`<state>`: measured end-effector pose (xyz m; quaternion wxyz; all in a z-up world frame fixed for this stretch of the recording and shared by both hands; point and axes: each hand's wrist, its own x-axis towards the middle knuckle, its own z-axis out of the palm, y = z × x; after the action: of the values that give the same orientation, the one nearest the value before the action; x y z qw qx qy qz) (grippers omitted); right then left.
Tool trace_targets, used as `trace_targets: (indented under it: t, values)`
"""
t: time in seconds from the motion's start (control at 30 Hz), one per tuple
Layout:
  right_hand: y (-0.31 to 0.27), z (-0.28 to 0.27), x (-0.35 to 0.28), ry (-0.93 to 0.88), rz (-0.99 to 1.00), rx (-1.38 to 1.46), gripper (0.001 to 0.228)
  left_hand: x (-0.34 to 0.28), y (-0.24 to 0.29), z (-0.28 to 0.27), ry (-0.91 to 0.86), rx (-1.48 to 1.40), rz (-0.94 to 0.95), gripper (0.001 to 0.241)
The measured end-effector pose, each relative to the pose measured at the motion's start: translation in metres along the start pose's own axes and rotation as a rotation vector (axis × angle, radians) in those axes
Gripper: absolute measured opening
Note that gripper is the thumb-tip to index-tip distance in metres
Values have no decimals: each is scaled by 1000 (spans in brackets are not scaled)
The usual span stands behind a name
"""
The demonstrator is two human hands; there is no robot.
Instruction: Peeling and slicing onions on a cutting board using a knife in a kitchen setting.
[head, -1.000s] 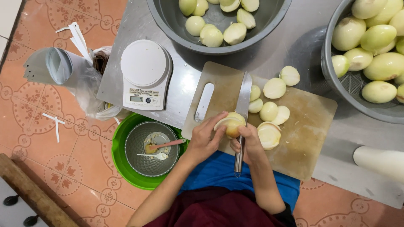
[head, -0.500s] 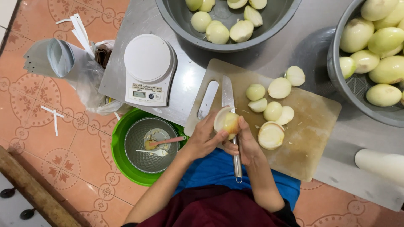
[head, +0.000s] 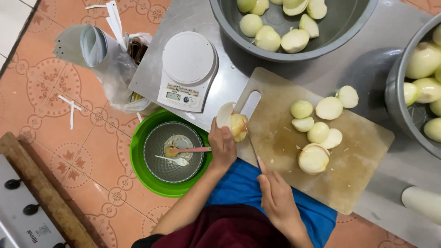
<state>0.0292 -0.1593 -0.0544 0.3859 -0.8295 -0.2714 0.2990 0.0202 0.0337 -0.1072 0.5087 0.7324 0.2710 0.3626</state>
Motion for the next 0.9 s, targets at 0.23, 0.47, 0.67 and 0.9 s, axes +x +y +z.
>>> trace_targets:
  t: [0.23, 0.47, 0.67, 0.9]
  values:
    - [-4, 18, -13, 75, -63, -120, 46, 3, 10, -2, 82, 65, 45, 65]
    - [13, 41, -9, 305, -209, -572, 40, 2, 10, 6, 125, 96, 28, 61]
    - [14, 41, -9, 317, -252, -529, 39, 2, 12, 13, 137, 106, 13, 51]
    - [14, 39, -10, 371, -266, -527, 34, 6, 23, 14, 128, 101, 7, 50]
